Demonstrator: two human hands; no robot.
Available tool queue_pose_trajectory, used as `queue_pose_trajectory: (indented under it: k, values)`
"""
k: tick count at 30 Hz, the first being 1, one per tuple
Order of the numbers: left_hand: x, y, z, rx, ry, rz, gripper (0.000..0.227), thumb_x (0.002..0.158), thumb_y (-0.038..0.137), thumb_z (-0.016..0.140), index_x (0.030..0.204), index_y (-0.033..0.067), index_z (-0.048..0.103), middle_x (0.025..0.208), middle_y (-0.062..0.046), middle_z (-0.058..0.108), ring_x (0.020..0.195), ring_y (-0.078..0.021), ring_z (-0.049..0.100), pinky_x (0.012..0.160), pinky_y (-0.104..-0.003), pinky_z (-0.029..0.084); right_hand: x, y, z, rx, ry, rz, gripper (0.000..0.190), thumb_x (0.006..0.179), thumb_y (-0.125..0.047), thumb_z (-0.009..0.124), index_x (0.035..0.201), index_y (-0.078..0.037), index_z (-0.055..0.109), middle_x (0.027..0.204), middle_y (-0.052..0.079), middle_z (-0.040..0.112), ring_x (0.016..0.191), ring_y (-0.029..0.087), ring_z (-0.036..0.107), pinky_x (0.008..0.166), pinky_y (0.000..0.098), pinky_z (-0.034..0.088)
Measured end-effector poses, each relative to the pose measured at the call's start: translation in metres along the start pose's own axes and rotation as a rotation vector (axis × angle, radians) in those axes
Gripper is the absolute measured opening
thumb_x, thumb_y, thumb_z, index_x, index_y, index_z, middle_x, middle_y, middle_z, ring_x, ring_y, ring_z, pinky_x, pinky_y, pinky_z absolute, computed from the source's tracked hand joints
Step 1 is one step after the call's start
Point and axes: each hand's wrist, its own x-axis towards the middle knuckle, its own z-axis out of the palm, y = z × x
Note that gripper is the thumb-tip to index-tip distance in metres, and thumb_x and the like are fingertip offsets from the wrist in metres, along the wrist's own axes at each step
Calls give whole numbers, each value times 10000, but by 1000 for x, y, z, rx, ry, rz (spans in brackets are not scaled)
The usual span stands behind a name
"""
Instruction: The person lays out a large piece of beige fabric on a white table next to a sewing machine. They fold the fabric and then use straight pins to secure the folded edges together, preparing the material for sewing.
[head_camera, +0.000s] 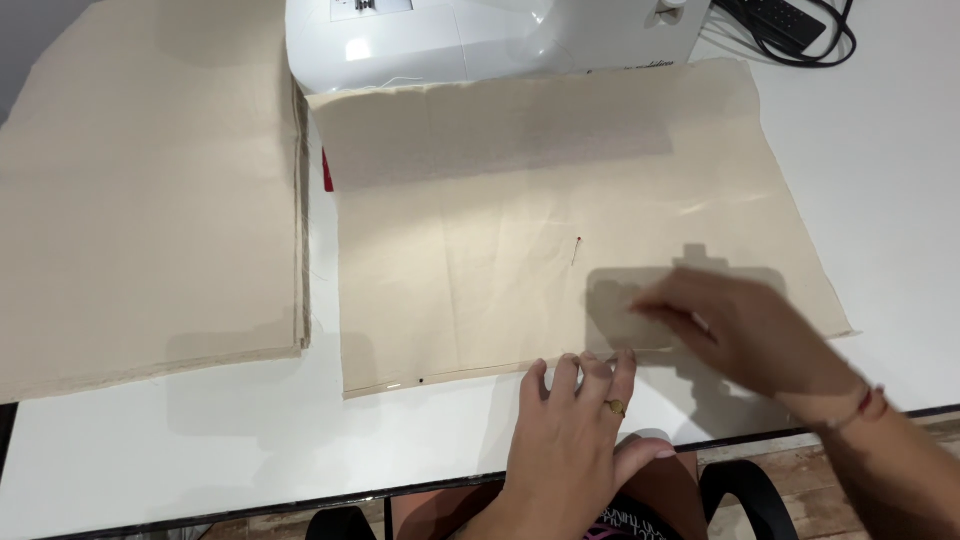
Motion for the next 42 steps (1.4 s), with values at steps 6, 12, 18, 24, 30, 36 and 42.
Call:
queue_pose_trajectory:
  k: [6,12,18,24,30,36,42]
  values:
    - [-3,0,5,-75,8,2,836,958,772,400,1488,143,548,1302,-102,572,1176,-308,506,1062,-527,378,-39,-18,35,151,104,207,167,910,-278,660,1059,-252,730,943,-113,835,755,99,798,613,286,600]
    - [-2,-5,0,-106,37,15,820,968,747,437,1475,113,562,1255,-90,584,1155,-309,525,1044,-516,394,-50,-29,48,10,367,-79,178,941,-78,626,1099,-153,662,969,-34,737,768,123,712,591,275,536]
    - [-3,-26,-17,-386,70,51,707,969,556,617,1389,-13,617,1282,-153,606,1165,-343,529,1044,-483,410,-44,-41,41,-381,491,-322,124,966,-4,618,1025,-94,679,1033,-5,684,819,153,668,667,302,542]
    - [-6,-30,-14,-413,44,85,634,963,450,694,1362,-35,611,1317,-157,608,1207,-331,541,1078,-460,415,-47,-42,44,-486,533,-316,234,925,69,662,1073,-104,715,985,34,648,746,151,647,616,295,543]
    - [-8,-29,-9,-395,38,91,613,971,447,679,1365,-17,611,1363,-161,606,1245,-330,542,1105,-476,394,-49,-48,42,-477,545,-293,196,934,37,698,1057,-116,699,957,20,633,626,182,618,570,307,523]
    - [-9,-31,-8,-411,37,84,631,969,446,679,1389,-18,600,1335,-147,603,1248,-326,531,1110,-470,390,-48,-49,39,-518,487,-303,302,913,95,644,1098,-136,701,968,-1,622,618,180,618,558,297,510]
    - [-11,-32,-8,-427,28,89,627,955,454,694,1365,-14,611,1379,-153,589,1268,-325,524,1126,-470,381,-48,-42,41,-531,433,-297,328,864,120,658,1067,-134,704,933,-11,614,565,158,618,466,286,501]
